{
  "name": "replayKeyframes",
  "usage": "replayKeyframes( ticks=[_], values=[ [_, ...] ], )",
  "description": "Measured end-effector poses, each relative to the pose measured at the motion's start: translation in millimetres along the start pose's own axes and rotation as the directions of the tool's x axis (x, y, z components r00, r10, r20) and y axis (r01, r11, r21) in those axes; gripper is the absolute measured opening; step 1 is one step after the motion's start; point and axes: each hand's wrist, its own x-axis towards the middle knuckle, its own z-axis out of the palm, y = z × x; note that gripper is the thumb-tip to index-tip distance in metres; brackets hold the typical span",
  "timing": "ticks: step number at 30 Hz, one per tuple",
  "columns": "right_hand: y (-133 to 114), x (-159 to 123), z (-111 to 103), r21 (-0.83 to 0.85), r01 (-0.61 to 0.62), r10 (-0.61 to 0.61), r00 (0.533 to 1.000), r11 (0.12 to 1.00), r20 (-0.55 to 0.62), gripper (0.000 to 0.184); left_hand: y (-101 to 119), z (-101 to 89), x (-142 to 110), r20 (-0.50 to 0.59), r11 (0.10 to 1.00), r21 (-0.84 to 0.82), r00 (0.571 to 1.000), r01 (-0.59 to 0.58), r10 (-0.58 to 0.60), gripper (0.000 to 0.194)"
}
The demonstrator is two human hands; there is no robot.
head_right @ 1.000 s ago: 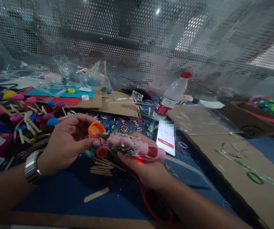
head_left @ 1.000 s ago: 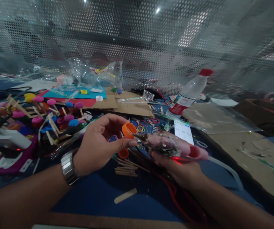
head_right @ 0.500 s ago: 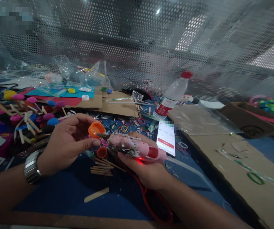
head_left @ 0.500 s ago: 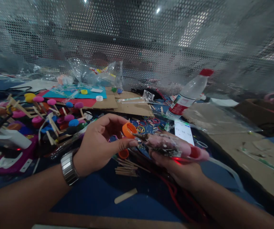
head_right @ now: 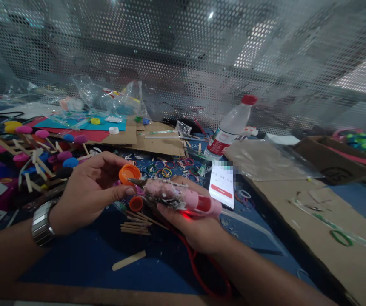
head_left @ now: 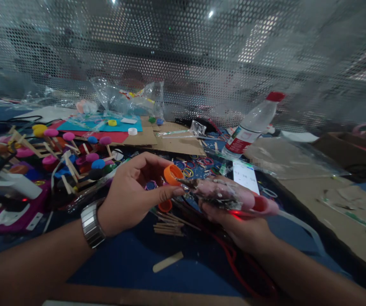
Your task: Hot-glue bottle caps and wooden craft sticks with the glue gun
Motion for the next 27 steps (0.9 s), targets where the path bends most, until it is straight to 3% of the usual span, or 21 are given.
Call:
replayKeyframes(
  ticks=[10,27],
  values=[
    [5.7,-2.3,0.7,0.007,-0.021,0.021,0.999,1.0,-0.042,0.021,-0.4,0.4,-0.8,0.0,0.999,-0.037,1.0,0.004,-0.004,0.042],
    [0.1,1.2,-0.6,0.003,0.0,0.0,1.0,1.0,0.005,0.015,-1.2,-0.8,-1.1,0.009,1.0,-0.029,1.0,0.002,-0.002,0.038]
  ],
)
